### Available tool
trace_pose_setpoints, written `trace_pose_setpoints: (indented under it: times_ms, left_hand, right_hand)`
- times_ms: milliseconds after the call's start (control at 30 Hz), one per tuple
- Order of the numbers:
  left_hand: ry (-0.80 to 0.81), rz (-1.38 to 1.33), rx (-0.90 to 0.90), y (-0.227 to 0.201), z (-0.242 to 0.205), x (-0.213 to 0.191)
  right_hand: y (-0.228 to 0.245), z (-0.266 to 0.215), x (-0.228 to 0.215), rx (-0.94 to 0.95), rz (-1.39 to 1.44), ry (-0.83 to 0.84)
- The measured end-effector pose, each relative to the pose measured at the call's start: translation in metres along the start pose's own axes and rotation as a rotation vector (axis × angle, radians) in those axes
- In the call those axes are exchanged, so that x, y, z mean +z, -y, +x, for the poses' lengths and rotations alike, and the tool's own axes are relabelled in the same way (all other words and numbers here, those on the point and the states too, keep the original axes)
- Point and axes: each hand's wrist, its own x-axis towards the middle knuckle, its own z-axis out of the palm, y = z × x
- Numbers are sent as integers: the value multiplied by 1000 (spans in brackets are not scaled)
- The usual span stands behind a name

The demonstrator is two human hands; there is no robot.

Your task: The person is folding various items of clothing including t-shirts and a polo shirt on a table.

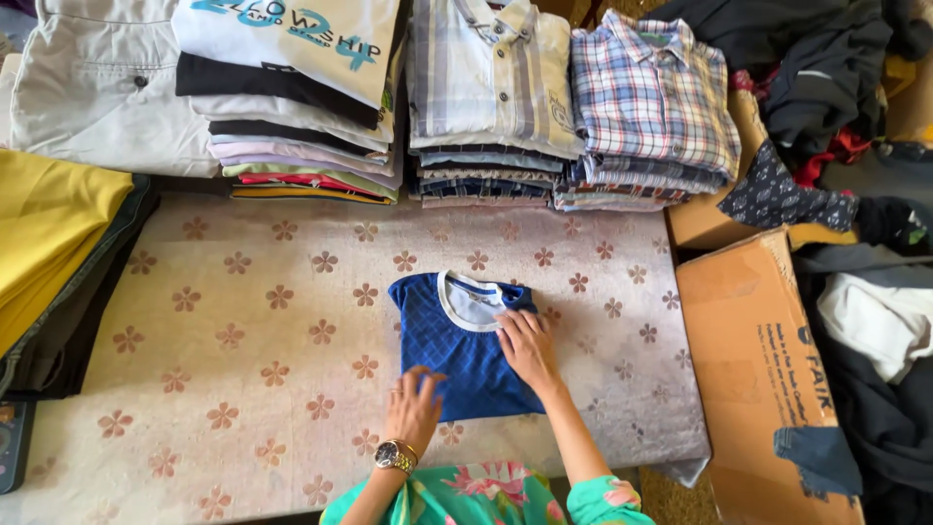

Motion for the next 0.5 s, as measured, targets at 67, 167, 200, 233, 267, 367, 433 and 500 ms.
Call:
trace_pose_setpoints:
  times_ms: [67,167,200,233,267,367,433,500]
  left_hand:
    - [55,34,111,-6,0,1]
    - [40,94,254,-5,-2,6]
    - [-36,111,286,-4,-2,9]
    - [-32,111,288,-3,1,9]
    - [-18,93,269,-4,0,11]
    - [-35,52,148,-2,20,12]
    - [-65,28,49,1,50,10]
    - [-259,-105,-87,6,90,6]
  right_hand:
    - [-14,24,0,203,66,105]
    - [-46,19,19,631,390,170]
    - [-59,11,28,846,645,122]
    - [-58,9,30,850,645,121]
    - [-59,5,30,783,746,19]
    - [-65,-1,31,725,762,-98]
    - [-73,-5,33,737,674,-115]
    - [-81,-12,39,717,507,-88]
